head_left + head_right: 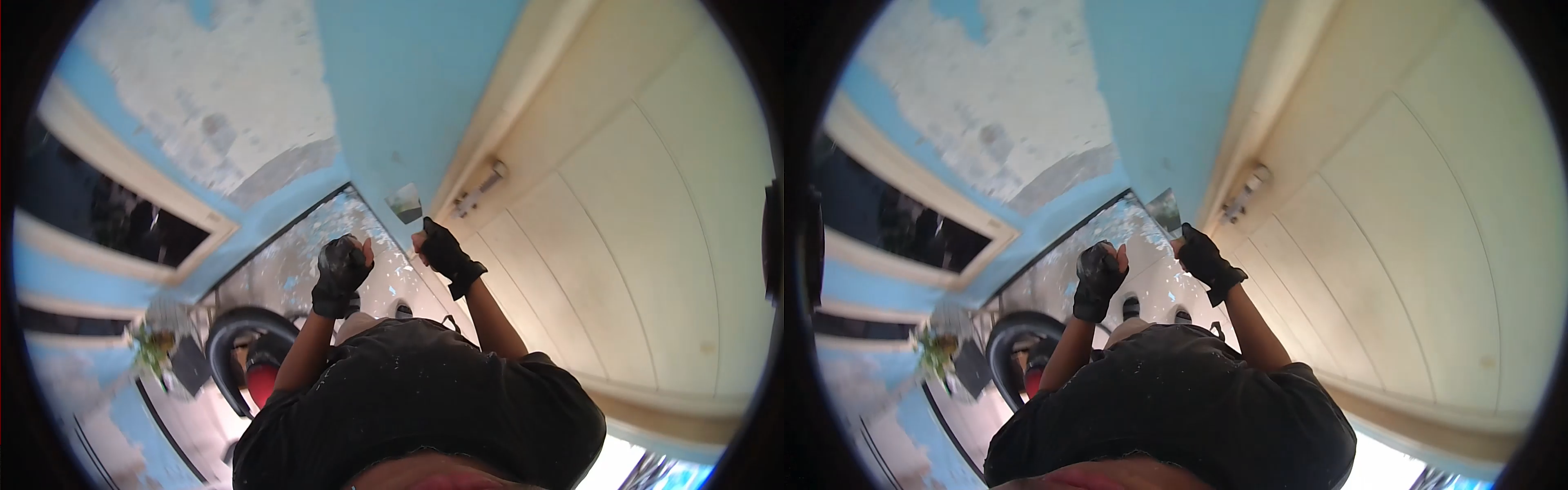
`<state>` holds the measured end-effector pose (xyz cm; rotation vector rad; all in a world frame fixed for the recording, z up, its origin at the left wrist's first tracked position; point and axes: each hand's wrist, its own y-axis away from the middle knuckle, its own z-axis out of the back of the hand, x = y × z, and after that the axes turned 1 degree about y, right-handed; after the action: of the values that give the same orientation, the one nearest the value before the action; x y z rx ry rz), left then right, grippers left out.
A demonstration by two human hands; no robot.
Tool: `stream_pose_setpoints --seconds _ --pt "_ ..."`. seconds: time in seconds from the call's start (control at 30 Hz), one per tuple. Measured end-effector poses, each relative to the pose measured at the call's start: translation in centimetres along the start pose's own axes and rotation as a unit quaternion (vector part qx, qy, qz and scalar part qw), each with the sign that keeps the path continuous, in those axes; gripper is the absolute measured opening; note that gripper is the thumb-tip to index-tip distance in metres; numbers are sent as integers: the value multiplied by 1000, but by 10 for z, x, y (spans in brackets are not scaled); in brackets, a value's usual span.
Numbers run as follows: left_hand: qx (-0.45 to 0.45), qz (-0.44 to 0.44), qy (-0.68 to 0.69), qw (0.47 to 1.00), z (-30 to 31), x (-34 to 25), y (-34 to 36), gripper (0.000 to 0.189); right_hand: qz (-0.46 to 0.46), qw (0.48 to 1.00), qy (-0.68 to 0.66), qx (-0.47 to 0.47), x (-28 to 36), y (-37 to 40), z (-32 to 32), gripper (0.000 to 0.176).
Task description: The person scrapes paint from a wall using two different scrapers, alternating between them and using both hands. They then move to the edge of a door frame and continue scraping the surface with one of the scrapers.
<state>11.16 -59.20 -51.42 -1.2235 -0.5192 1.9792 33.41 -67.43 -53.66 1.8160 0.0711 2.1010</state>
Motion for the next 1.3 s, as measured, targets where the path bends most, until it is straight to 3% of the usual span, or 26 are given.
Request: stream_pose_setpoints --seconds 0.2,0.27,0.37,0.57,0.77,0.9,0.97,1.1,1.17,1.3 --pt "91 -113 22 989 -30 11 -23 28 -10 993 39 -112 15 36 10 25" --pt "98 -175 -5 980 -33 11 -30 29 -62 989 -6 -131 23 43 8 26" --pt "98 -227 7 969 -35 14 -41 31 -63 983 7 -173 12 43 3 25" --pt "138 -264 65 952 -35 31 -50 32 -14 969 -61 -239 -2 43 -23 19" --pt "185 -309 129 924 -49 31 -49 33 -62 943 -68 -319 6 69 -41 21" --pt "204 -371 171 890 -62 3 -40 32 -50 914 -94 -392 -17 106 -48 21" --pt "241 -356 211 878 -81 -9 -27 32 -21 884 -140 -445 -22 134 -50 21" --pt "209 -449 264 828 -103 -54 -7 33 -79 845 -184 -496 -29 203 -51 22" --pt "261 -451 267 811 -113 -80 5 33 -1 811 -312 -496 -67 232 -46 23" --pt "249 -495 325 767 -133 -132 31 33 -36 763 -281 -581 -43 299 -50 25"
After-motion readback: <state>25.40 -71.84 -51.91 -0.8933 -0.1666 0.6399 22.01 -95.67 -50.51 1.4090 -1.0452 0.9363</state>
